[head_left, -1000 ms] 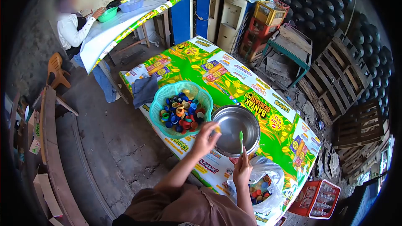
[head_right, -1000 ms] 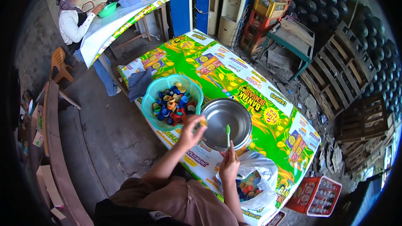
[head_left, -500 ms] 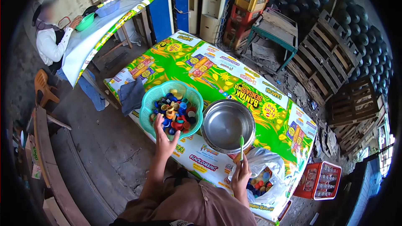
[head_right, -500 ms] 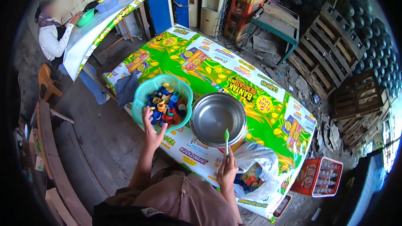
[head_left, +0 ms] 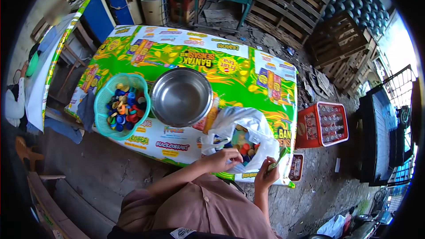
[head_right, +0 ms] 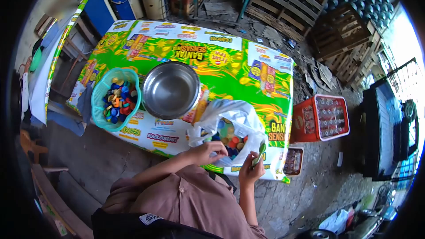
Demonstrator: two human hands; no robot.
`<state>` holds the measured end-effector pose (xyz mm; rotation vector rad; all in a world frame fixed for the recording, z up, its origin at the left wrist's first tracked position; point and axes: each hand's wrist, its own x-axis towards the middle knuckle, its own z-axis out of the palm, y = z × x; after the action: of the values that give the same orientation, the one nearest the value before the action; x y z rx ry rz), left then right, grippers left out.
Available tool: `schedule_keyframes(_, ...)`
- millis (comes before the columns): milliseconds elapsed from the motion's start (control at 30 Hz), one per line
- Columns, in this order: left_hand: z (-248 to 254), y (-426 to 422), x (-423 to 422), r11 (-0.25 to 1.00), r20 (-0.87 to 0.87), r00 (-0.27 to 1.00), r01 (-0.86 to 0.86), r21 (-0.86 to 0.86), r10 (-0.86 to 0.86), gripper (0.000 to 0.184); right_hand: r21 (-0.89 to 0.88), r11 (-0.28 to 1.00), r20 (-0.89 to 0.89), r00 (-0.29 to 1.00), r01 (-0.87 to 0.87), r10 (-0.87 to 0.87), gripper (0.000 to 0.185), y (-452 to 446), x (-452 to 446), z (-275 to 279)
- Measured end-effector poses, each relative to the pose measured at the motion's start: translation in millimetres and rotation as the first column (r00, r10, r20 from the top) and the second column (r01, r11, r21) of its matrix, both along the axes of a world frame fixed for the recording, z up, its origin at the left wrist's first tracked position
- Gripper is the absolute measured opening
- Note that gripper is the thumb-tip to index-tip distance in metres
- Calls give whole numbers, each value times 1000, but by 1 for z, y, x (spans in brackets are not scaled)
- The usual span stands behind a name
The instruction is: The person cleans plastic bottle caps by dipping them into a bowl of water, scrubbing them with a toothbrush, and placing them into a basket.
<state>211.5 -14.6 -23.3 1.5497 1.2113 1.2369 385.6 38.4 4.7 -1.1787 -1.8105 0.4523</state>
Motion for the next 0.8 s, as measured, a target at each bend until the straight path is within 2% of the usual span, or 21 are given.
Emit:
schedule_keyframes(100,-26,31,12,998,-249,967,-60,-28,51,13,3,1000,-6,1000,22,-22,6,2,23,2)
schedule_keyframes(200,-29,51,25,974,-444,867,-212,84,227,20,23,1000,20,1000,7,-8,6,1,37,0)
schedule_keyframes(233,-24,52,28,972,-540,814,-230,40,214,19,13,1000,28,1000,-9,8,6,0,40,-1)
schedule_keyframes(267,-26,56,29,974,-582,788,-226,28,200,18,-34,999,62,998,-22,24,7,-1,44,-1)
schedule_keyframes(333,-37,61,32,976,-622,761,-218,17,181,17,-13,999,34,998,-47,47,7,-2,45,0)
schedule_keyframes(400,-44,63,33,973,-519,835,-230,-26,183,13,21,997,15,997,-80,80,9,-1,47,-2)
schedule_keyframes(433,-43,61,35,973,-521,833,-230,-24,184,13,23,997,12,997,-80,80,9,-1,49,-4)
schedule_keyframes(500,-34,53,37,964,-424,874,-264,-5,237,9,-34,995,19,995,-99,100,10,-1,51,-7)
schedule_keyframes(533,-23,50,36,975,-312,924,-222,29,220,7,-33,994,14,994,-108,108,10,0,49,-7)
schedule_keyframes(567,-15,44,36,976,-270,937,-212,58,220,9,-11,993,25,993,-116,116,11,1,47,-7)
schedule_keyframes(633,10,27,26,994,-91,996,-2,-111,-9,13,10,991,30,991,-130,130,12,3,42,-5)
schedule_keyframes(667,26,18,18,994,-96,995,-7,-111,-4,13,11,990,23,990,-138,138,12,3,39,-4)
schedule_keyframes(733,55,3,-3,983,164,986,6,-183,25,22,18,987,10,987,-159,159,13,4,32,-3)
schedule_keyframes(767,65,-2,-23,993,21,997,-71,-89,73,28,20,988,5,988,-156,156,13,4,29,-3)
schedule_keyframes(800,68,-6,-40,975,71,979,-179,-134,189,31,27,986,-9,986,-164,164,13,3,25,-3)
